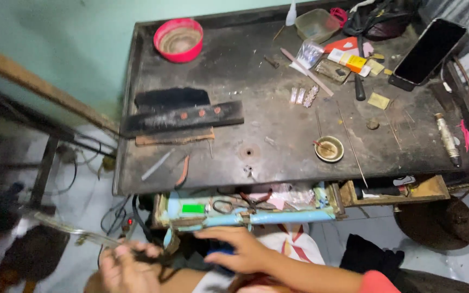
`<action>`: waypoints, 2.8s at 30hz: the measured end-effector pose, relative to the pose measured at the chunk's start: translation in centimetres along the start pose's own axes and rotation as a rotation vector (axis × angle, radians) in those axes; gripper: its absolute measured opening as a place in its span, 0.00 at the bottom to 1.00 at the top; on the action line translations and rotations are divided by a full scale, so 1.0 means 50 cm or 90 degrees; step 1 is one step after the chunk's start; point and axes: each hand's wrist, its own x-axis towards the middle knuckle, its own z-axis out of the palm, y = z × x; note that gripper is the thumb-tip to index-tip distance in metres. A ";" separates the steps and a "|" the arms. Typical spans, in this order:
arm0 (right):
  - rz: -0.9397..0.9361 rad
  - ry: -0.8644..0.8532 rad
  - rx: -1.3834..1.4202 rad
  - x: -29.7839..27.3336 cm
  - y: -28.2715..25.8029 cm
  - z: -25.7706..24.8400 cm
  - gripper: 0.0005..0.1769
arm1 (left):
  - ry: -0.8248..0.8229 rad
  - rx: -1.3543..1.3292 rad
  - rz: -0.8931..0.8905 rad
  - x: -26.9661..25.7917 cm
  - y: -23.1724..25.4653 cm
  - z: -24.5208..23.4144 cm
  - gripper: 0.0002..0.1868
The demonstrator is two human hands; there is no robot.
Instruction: The person prepares a small jewelry piece and then uses a blowtorch to heat it on a soldering block for finishing.
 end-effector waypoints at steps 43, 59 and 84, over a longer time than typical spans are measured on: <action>0.227 0.224 0.254 -0.071 0.068 -0.088 0.43 | -0.309 0.539 0.090 0.024 -0.045 0.243 0.15; 0.242 0.129 0.263 0.003 0.031 -0.038 0.46 | -0.270 0.007 -0.597 0.077 -0.021 0.502 0.24; 0.208 -0.112 0.056 0.138 -0.048 -0.039 0.55 | -0.232 0.527 0.212 0.014 0.066 0.272 0.18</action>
